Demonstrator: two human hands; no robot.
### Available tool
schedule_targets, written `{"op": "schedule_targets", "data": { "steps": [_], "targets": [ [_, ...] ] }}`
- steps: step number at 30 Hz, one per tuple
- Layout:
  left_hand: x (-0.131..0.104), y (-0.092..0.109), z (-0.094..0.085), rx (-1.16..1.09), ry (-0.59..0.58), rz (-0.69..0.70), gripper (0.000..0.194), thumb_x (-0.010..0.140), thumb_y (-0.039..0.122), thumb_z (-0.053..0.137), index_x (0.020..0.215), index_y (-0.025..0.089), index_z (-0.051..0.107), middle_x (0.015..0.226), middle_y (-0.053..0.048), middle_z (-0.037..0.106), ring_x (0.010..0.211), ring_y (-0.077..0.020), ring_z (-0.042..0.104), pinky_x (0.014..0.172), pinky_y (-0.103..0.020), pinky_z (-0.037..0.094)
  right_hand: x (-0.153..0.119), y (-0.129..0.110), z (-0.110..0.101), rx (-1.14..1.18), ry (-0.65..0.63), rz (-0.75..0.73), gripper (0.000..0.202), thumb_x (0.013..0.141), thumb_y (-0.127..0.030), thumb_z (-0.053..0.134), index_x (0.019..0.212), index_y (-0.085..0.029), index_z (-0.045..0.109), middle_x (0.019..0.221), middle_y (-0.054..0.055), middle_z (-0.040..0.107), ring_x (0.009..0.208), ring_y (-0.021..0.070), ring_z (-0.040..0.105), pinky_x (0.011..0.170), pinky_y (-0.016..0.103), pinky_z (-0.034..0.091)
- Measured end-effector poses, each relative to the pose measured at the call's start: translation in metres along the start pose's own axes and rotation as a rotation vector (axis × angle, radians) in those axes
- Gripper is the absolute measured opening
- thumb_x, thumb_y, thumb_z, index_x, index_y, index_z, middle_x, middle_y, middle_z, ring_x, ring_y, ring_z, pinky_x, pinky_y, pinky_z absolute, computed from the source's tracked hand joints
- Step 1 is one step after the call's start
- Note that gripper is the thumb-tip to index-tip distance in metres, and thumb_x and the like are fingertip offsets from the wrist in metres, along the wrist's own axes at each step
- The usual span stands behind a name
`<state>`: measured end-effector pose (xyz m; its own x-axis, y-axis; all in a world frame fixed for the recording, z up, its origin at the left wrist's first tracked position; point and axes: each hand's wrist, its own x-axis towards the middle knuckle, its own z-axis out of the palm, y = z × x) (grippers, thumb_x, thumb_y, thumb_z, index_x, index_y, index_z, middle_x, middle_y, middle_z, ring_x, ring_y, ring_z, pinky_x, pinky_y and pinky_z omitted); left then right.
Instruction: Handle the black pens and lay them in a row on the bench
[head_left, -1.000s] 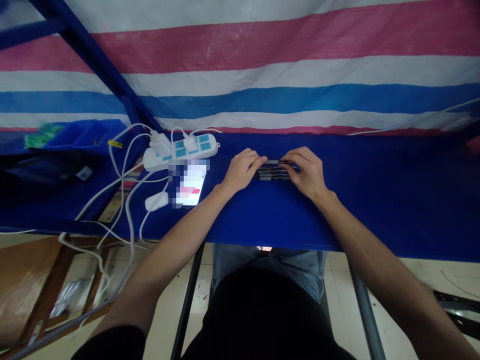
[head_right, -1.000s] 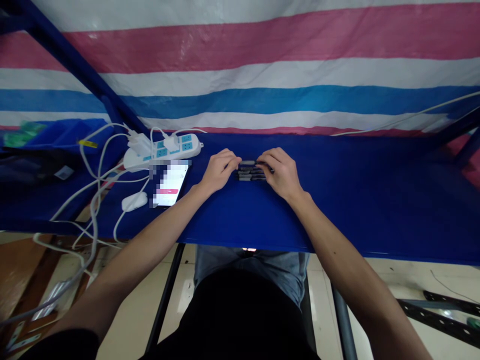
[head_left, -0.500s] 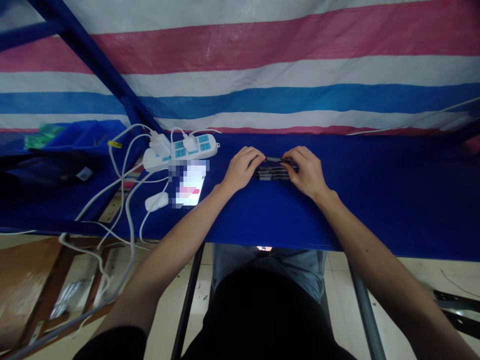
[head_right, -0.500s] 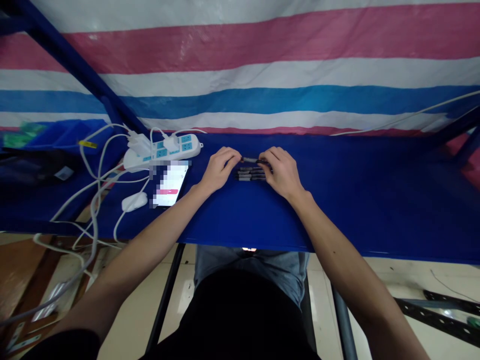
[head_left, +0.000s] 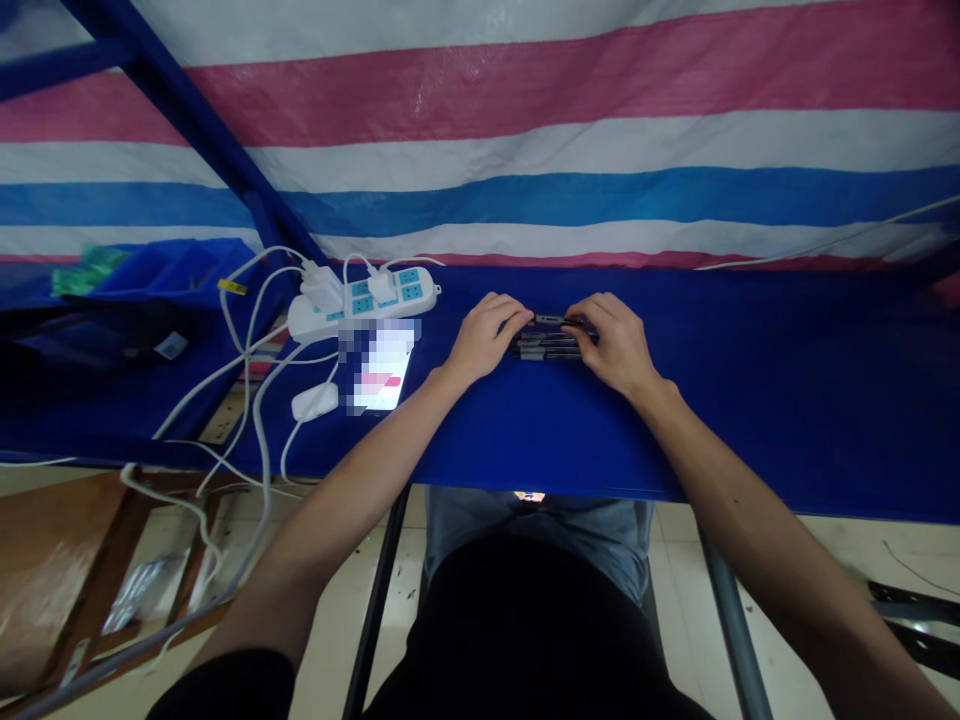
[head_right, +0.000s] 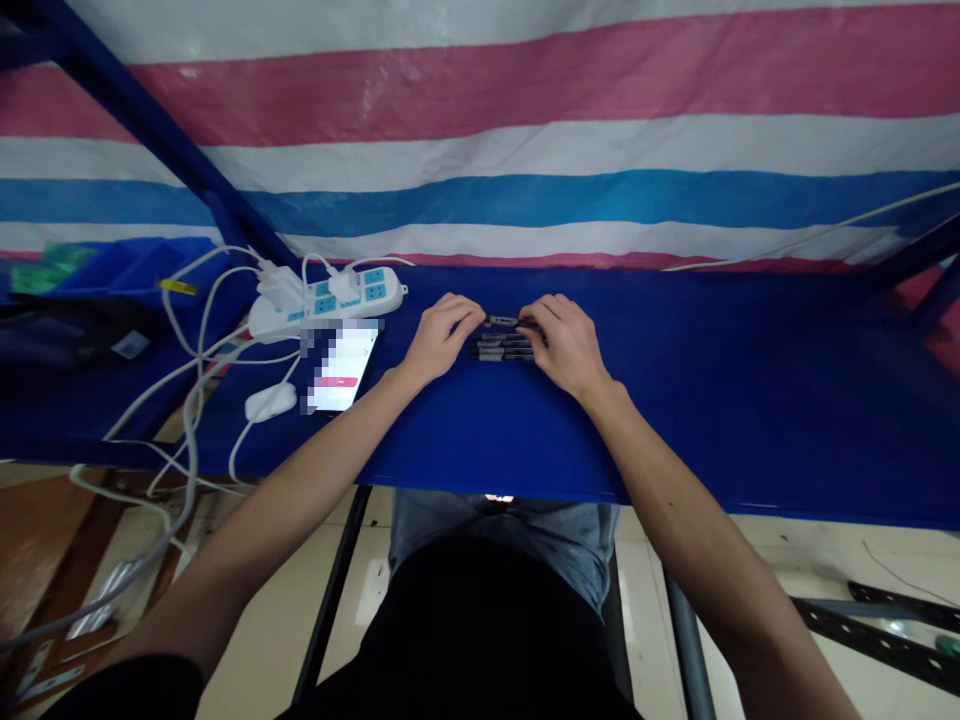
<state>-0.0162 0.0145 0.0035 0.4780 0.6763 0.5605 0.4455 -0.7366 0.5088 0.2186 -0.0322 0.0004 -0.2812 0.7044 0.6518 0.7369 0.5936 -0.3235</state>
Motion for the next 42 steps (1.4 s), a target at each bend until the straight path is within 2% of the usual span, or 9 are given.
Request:
{"op": "schedule_targets", "data": {
  "steps": [2, 5, 10, 14, 17, 20, 31, 35, 42],
  "targets": [
    [0.0002, -0.0020, 0.0006, 0.001, -0.011, 0.007, 0.032, 0.107, 0.037, 0.051, 0.090, 0.021, 0.073, 0.095, -0.004, 0.074, 0.092, -0.0200, 0.064, 0.089, -0.038, 0.050, 0.0000, -0.0004, -0.0007, 0.006, 0.001, -0.003, 0.010, 0.099, -0.025, 0.057, 0.100, -0.023, 0.067, 0.095, 0.008, 0.069, 0.091, 0.0272, 0.061, 0.078, 0.043, 0.049],
    [0.0003, -0.0046, 0.0012, -0.003, 0.004, 0.015, 0.026, 0.104, 0.034, 0.057, 0.090, 0.021, 0.074, 0.094, -0.004, 0.074, 0.092, -0.0200, 0.065, 0.089, -0.039, 0.051, -0.0007, -0.0004, -0.0004, 0.011, -0.008, -0.002, 0.011, 0.098, -0.025, 0.057, 0.100, -0.024, 0.067, 0.095, 0.008, 0.069, 0.091, 0.0274, 0.061, 0.078, 0.044, 0.048],
    [-0.0004, -0.0022, 0.0008, -0.008, 0.045, 0.024, 0.012, 0.098, 0.032, 0.067, 0.101, 0.022, 0.074, 0.104, -0.006, 0.073, 0.099, -0.0220, 0.066, 0.094, -0.041, 0.052, -0.0013, 0.0015, 0.0025, 0.006, -0.031, 0.012, 0.016, 0.100, -0.029, 0.054, 0.100, -0.023, 0.069, 0.092, 0.008, 0.071, 0.085, 0.0266, 0.060, 0.076, 0.043, 0.047],
    [-0.0005, 0.0013, 0.0003, -0.010, 0.042, 0.003, 0.020, 0.100, 0.036, 0.066, 0.114, 0.024, 0.071, 0.104, -0.005, 0.073, 0.098, -0.0216, 0.065, 0.094, -0.041, 0.051, -0.0009, 0.0018, 0.0027, 0.030, -0.016, 0.022, 0.013, 0.099, -0.027, 0.056, 0.100, -0.024, 0.068, 0.092, 0.007, 0.070, 0.087, 0.0265, 0.060, 0.078, 0.043, 0.048],
    [0.0000, 0.0007, 0.0006, 0.001, -0.012, 0.005, 0.027, 0.107, 0.036, 0.052, 0.099, 0.022, 0.073, 0.100, -0.004, 0.074, 0.096, -0.0206, 0.064, 0.092, -0.039, 0.050, -0.0006, 0.0013, 0.0016, 0.039, -0.001, 0.013, 0.009, 0.098, -0.025, 0.057, 0.099, -0.025, 0.066, 0.093, 0.007, 0.068, 0.089, 0.0266, 0.059, 0.079, 0.044, 0.049],
    [0.0006, -0.0011, 0.0011, 0.008, -0.033, 0.008, 0.035, 0.107, 0.037, 0.050, 0.085, 0.021, 0.072, 0.093, -0.004, 0.074, 0.091, -0.0200, 0.064, 0.088, -0.038, 0.050, -0.0006, 0.0013, 0.0012, 0.044, -0.005, 0.003, 0.007, 0.097, -0.024, 0.058, 0.098, -0.025, 0.064, 0.093, 0.006, 0.067, 0.088, 0.0261, 0.058, 0.078, 0.043, 0.049],
    [-0.0004, -0.0060, 0.0042, 0.001, 0.030, 0.098, 0.011, 0.099, 0.028, 0.066, 0.095, 0.021, 0.074, 0.100, -0.004, 0.074, 0.095, -0.0206, 0.066, 0.091, -0.040, 0.052, -0.0015, 0.0032, 0.0015, 0.031, -0.012, 0.013, 0.007, 0.094, -0.020, 0.058, 0.095, -0.025, 0.063, 0.092, 0.007, 0.066, 0.087, 0.0265, 0.057, 0.077, 0.042, 0.047],
    [-0.0005, -0.0068, 0.0050, 0.005, 0.049, 0.113, 0.010, 0.098, 0.029, 0.068, 0.095, 0.022, 0.075, 0.099, -0.004, 0.074, 0.094, -0.0204, 0.066, 0.089, -0.039, 0.053, -0.0018, 0.0032, 0.0009, 0.019, -0.008, 0.016, 0.005, 0.093, -0.020, 0.058, 0.092, -0.024, 0.062, 0.091, 0.006, 0.065, 0.087, 0.0260, 0.057, 0.076, 0.041, 0.046],
    [-0.0007, -0.0018, 0.0027, 0.015, 0.018, 0.058, 0.020, 0.101, 0.038, 0.063, 0.101, 0.022, 0.074, 0.102, -0.005, 0.074, 0.097, -0.0208, 0.066, 0.093, -0.040, 0.052, -0.0011, 0.0038, 0.0014, 0.034, 0.002, 0.040, 0.005, 0.093, -0.020, 0.060, 0.091, -0.024, 0.061, 0.091, 0.006, 0.065, 0.088, 0.0259, 0.058, 0.076, 0.041, 0.047]
  ]
}}
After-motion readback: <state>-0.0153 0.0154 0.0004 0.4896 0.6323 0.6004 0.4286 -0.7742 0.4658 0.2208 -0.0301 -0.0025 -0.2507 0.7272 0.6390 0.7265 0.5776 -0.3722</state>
